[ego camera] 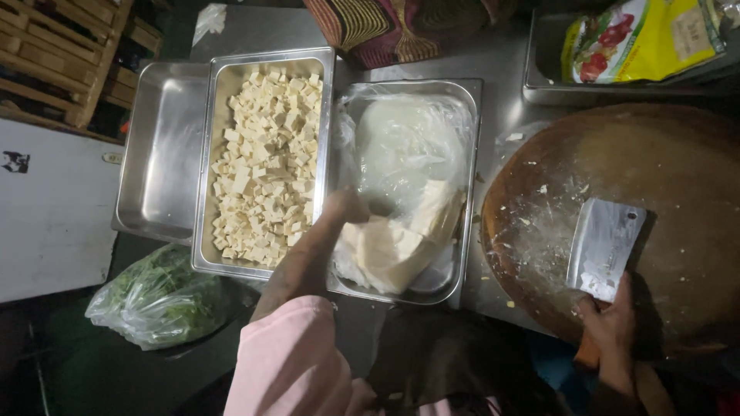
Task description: The person cuts large blocks of tofu into small cubes using a cleaver on a round wooden cutting board. They repeatedly transfer the diced tofu into a metal tray and retrieve new blocks from a container to continue the process.
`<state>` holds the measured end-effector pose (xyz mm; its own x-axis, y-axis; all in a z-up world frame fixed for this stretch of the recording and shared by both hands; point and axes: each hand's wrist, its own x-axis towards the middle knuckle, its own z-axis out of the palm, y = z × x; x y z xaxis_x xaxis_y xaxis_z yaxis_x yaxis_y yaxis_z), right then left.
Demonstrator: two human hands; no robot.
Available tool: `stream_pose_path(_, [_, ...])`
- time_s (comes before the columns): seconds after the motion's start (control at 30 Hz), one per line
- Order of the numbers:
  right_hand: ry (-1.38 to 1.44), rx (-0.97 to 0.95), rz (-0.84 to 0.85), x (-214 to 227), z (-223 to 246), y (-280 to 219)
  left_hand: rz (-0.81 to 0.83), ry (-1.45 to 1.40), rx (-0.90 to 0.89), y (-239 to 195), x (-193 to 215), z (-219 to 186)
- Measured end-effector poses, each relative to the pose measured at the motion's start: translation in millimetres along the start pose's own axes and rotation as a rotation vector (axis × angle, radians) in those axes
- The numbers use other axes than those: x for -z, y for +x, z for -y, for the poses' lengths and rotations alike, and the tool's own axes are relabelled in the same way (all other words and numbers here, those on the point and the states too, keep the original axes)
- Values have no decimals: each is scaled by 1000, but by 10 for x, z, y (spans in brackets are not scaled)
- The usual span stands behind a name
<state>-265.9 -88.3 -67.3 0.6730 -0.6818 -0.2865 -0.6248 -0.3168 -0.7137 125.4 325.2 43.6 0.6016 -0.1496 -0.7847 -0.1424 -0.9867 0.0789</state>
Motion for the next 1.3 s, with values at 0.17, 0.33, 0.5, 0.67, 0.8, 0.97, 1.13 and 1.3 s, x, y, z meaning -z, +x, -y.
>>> stream_pose_path(0.17, [-88, 14, -35, -23, -69, 29, 377, -34, -250, -181, 39, -13])
stream_pose_path(0.33, [99, -74, 23, 39, 243, -71, 309, 112, -249, 744, -580, 419])
stream_pose_path(0.5, [191, -46, 43, 107, 504, -138, 207, 256, -136, 878, -704, 353])
stream_pose_path(0.67, [167, -34, 36, 10, 207, -50, 62, 16, 56, -211, -49, -452])
stream_pose_path(0.8, [-52, -128, 24, 36, 183, -38, -167, 127, -70, 129, -126, -556])
stream_pose_path(0.97, [-53, -21, -27, -31, 5, -10, -538, 292, -345, 361, -41, -677])
stream_pose_path(1.13, [-100, -175, 25, 22, 139, -21, -816, 222, -602, 458, -54, -444])
stream_pose_path(1.3, [-81, -132, 23, 57, 310, -68, -842, 86, -489, 444, 102, -285])
